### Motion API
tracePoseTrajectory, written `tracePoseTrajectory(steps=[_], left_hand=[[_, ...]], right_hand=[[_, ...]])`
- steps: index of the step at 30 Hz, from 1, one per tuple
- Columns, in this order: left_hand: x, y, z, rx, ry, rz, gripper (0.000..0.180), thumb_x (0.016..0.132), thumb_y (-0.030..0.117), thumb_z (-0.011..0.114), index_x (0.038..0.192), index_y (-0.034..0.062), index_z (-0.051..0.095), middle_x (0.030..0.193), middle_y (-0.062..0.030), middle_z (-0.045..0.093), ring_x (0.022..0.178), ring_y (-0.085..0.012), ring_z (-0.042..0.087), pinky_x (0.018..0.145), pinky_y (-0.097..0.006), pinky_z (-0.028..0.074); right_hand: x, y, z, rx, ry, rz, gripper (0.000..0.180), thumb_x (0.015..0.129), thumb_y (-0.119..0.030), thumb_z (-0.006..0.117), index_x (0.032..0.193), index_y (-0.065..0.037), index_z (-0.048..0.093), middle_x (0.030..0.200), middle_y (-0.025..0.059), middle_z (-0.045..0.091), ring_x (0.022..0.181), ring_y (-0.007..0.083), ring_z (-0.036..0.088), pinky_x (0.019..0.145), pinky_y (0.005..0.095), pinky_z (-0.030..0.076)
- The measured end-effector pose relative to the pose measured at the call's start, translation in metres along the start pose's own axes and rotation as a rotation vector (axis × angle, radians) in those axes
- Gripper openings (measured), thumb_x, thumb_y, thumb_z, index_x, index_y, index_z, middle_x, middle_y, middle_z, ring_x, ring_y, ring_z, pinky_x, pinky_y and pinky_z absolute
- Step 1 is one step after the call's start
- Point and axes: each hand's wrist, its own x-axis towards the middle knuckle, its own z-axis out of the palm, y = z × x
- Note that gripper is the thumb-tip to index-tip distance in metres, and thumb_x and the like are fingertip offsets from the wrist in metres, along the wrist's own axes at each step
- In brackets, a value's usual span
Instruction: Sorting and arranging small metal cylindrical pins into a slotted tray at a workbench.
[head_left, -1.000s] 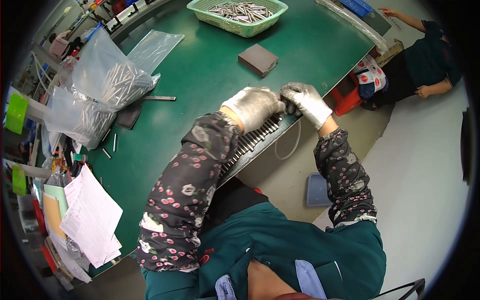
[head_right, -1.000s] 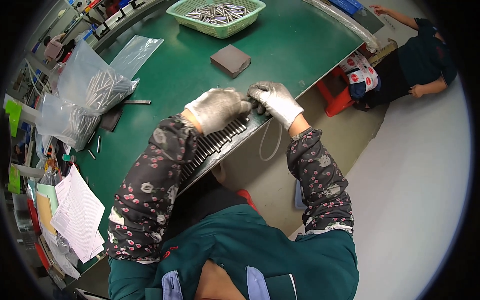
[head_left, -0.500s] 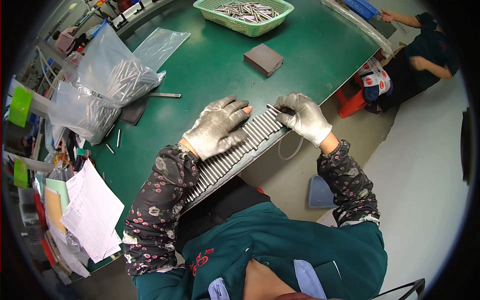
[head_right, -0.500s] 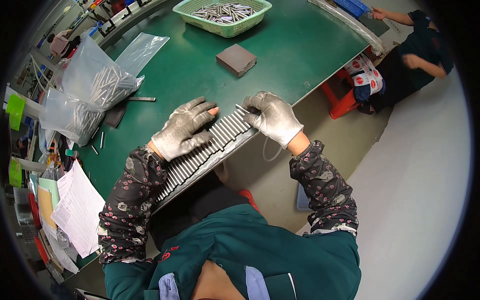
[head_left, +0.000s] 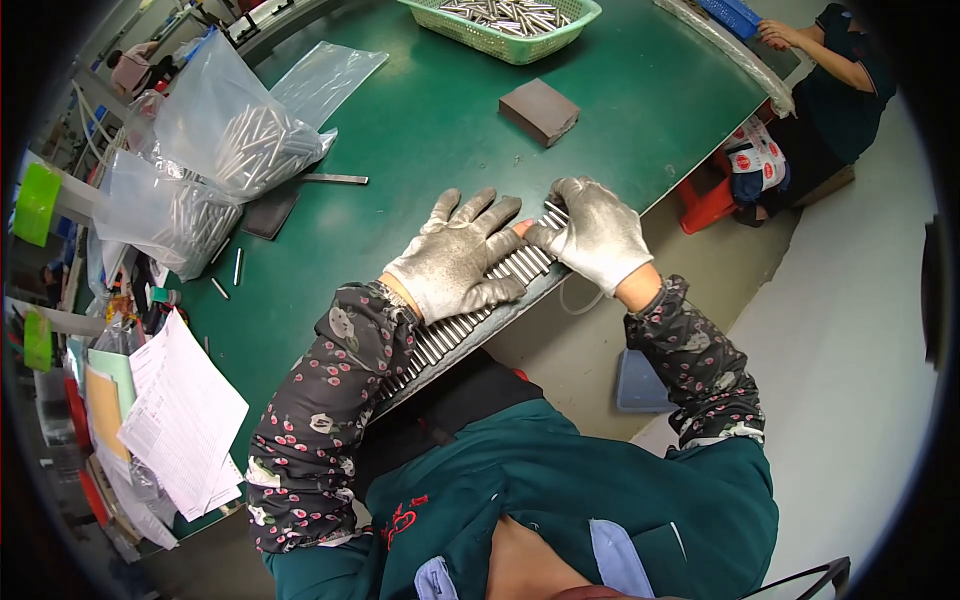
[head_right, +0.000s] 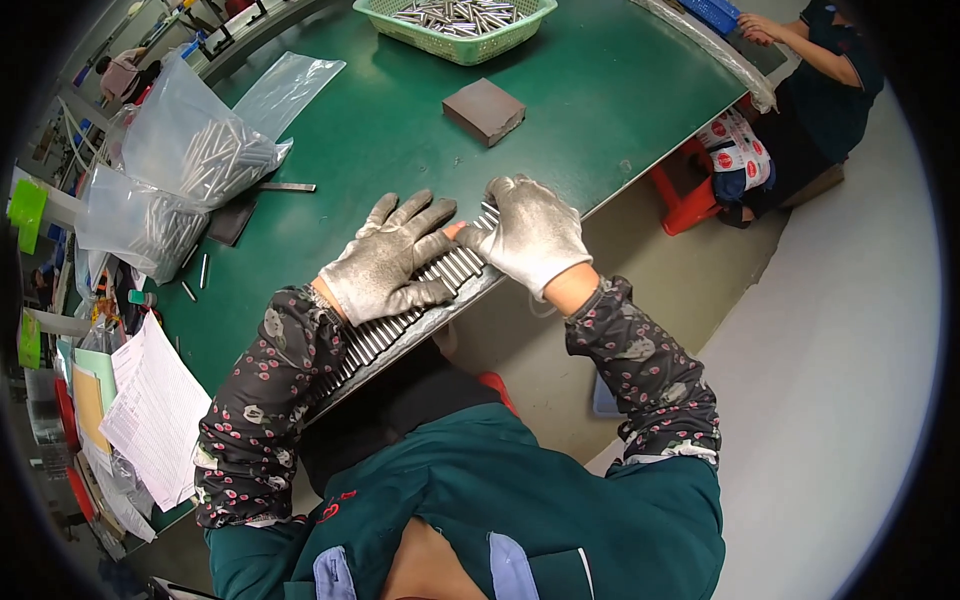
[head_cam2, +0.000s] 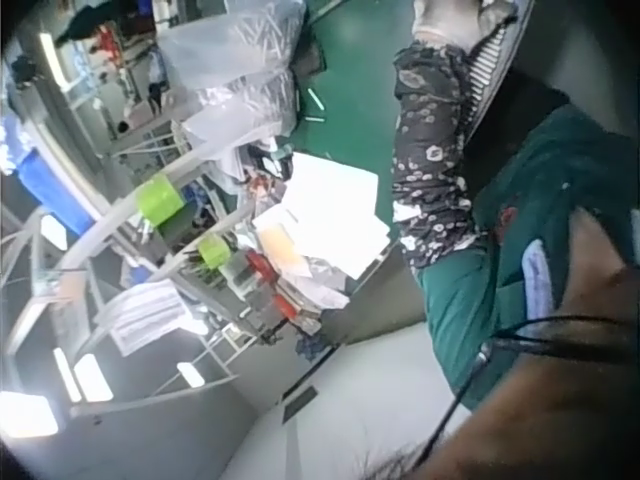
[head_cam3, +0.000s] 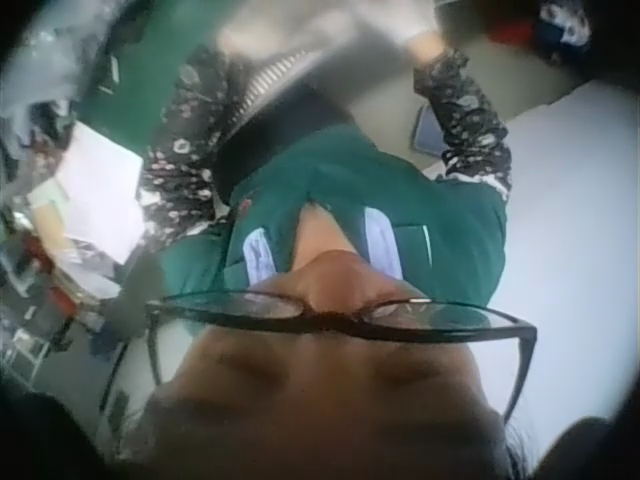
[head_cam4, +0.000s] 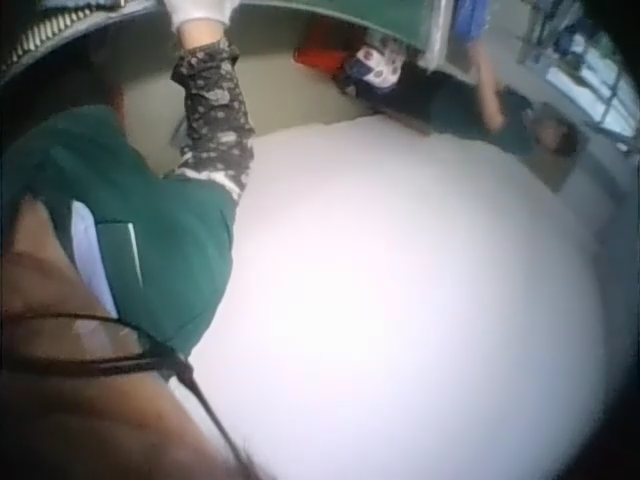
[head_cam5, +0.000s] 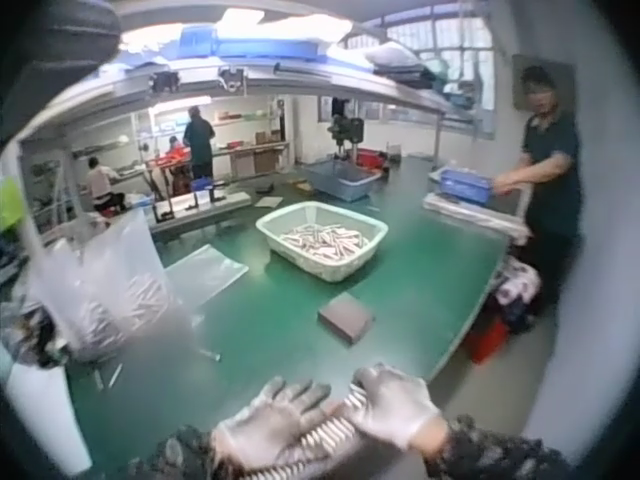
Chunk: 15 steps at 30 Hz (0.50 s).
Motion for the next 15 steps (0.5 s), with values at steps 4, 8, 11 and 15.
tracePoseTrajectory(steps=[4, 8, 11, 15], left_hand=[[-0.003, -0.001, 0.001, -0.004, -0.003, 0.000, 0.068, 0.085, 0.057, 0.047, 0.135, 0.0105, 0.042, 0.142, -0.0158, 0.034, 0.135, -0.0358, 0.025, 0.110, -0.055, 0.016], [-0.003, -0.001, 0.000, -0.006, 0.003, 0.000, 0.069, 0.085, 0.058, 0.048, 0.136, 0.0107, 0.042, 0.142, -0.0156, 0.035, 0.136, -0.0358, 0.025, 0.110, -0.055, 0.016], [-0.001, 0.000, 0.002, -0.007, 0.006, 0.003, 0.070, 0.085, 0.058, 0.048, 0.136, 0.0108, 0.042, 0.142, -0.0156, 0.035, 0.136, -0.0357, 0.025, 0.110, -0.055, 0.016], [-0.003, -0.002, 0.003, -0.042, 0.023, 0.021, 0.069, 0.084, 0.053, 0.054, 0.136, 0.0100, 0.040, 0.142, -0.0192, 0.033, 0.134, -0.0407, 0.027, 0.108, -0.058, 0.016]], right_hand=[[-0.004, 0.003, 0.001, -0.036, 0.000, -0.065, 0.044, 0.071, -0.037, 0.066, 0.101, -0.005, 0.060, 0.094, 0.0161, 0.059, 0.092, 0.0344, 0.060, 0.078, 0.0437, 0.048], [-0.006, 0.010, -0.002, -0.009, -0.026, -0.131, 0.045, 0.071, -0.034, 0.065, 0.105, -0.005, 0.057, 0.094, 0.0165, 0.059, 0.091, 0.0350, 0.059, 0.078, 0.0441, 0.048], [-0.001, 0.006, 0.004, 0.003, 0.021, -0.076, 0.043, 0.071, -0.034, 0.064, 0.101, -0.004, 0.057, 0.094, 0.0176, 0.058, 0.090, 0.0358, 0.059, 0.078, 0.0445, 0.048], [-0.008, 0.014, 0.002, -0.028, -0.026, -0.098, 0.048, 0.069, -0.035, 0.067, 0.104, -0.003, 0.056, 0.095, 0.0181, 0.058, 0.092, 0.0361, 0.058, 0.078, 0.0447, 0.048]])
